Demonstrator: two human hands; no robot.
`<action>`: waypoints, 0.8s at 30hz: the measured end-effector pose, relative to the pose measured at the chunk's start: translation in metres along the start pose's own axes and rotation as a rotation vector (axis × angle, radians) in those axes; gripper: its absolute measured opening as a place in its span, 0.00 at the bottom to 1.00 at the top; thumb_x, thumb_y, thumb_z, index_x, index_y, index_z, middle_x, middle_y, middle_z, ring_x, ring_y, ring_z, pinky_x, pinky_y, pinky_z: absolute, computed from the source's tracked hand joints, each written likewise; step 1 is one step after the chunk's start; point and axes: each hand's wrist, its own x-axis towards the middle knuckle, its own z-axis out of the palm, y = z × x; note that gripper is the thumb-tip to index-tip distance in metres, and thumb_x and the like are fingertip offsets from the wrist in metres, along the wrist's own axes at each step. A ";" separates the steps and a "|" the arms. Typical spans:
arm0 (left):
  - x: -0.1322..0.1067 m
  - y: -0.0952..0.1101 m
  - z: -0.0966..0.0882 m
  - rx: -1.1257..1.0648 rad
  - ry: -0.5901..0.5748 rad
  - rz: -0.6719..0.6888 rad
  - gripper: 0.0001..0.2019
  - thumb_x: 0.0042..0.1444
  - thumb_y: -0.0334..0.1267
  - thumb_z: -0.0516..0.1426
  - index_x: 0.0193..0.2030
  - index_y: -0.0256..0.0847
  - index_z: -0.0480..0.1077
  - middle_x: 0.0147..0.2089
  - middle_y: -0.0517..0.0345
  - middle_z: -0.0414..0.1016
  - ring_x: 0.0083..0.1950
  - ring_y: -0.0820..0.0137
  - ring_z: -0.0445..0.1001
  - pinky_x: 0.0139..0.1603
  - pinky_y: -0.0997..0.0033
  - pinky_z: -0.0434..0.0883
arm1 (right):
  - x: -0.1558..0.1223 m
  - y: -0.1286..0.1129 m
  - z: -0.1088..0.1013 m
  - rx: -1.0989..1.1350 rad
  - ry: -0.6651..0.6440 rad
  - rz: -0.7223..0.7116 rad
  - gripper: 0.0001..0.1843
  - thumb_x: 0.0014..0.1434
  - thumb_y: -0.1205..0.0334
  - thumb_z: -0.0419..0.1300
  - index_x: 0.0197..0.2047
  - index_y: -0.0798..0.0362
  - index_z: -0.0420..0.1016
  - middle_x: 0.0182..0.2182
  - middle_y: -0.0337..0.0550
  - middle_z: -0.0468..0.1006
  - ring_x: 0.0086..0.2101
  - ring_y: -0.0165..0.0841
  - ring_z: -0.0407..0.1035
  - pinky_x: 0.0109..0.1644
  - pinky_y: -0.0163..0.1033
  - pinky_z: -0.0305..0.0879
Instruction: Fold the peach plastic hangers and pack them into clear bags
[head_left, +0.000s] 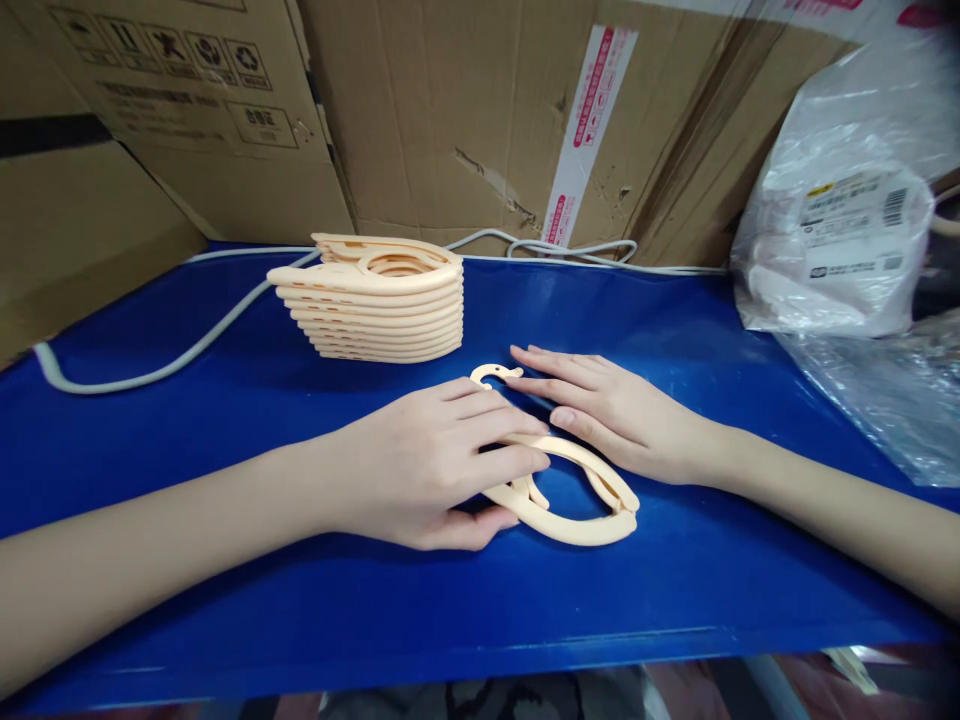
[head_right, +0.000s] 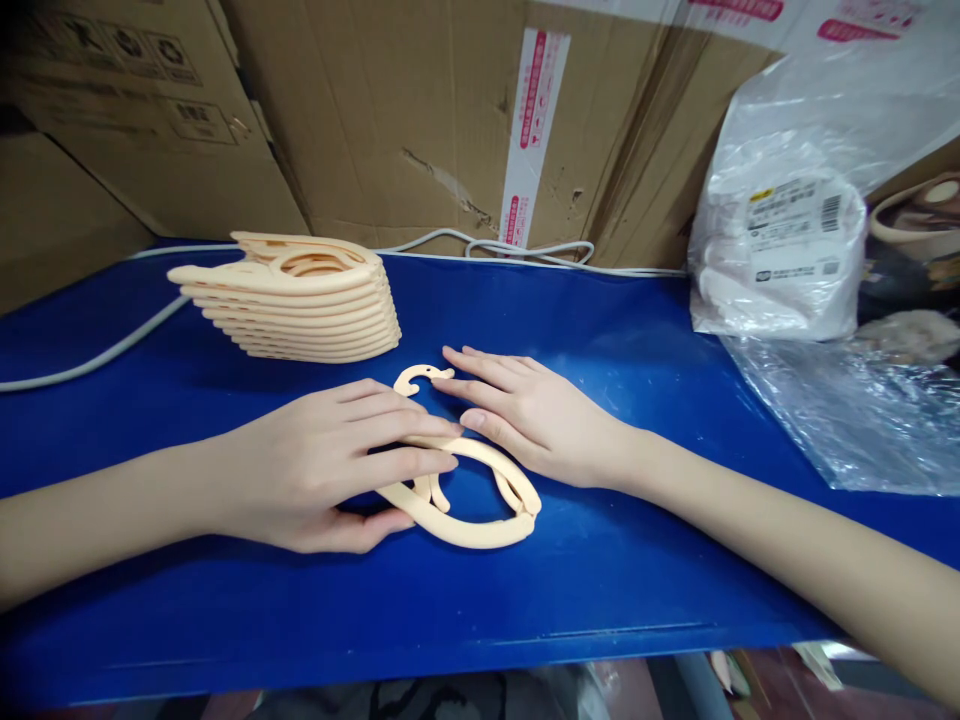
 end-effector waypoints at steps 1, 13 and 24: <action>0.000 0.000 0.000 -0.004 0.002 -0.001 0.12 0.62 0.36 0.56 0.50 0.35 0.72 0.53 0.49 0.78 0.54 0.64 0.75 0.57 0.63 0.68 | 0.000 0.001 0.000 -0.001 -0.014 -0.006 0.24 0.74 0.57 0.44 0.69 0.55 0.59 0.69 0.50 0.54 0.68 0.39 0.46 0.69 0.53 0.49; -0.001 0.000 0.000 -0.024 -0.004 -0.005 0.12 0.61 0.36 0.56 0.50 0.34 0.72 0.53 0.49 0.78 0.53 0.63 0.75 0.55 0.64 0.68 | 0.000 -0.003 0.001 -0.045 0.069 -0.012 0.21 0.73 0.58 0.45 0.65 0.54 0.64 0.63 0.52 0.67 0.62 0.40 0.61 0.62 0.53 0.60; -0.001 -0.001 0.000 -0.058 -0.033 -0.015 0.13 0.61 0.38 0.57 0.50 0.35 0.73 0.54 0.47 0.77 0.54 0.60 0.75 0.55 0.61 0.70 | -0.001 -0.003 0.001 -0.061 0.244 0.052 0.10 0.67 0.59 0.59 0.47 0.54 0.76 0.40 0.48 0.76 0.39 0.38 0.70 0.43 0.44 0.69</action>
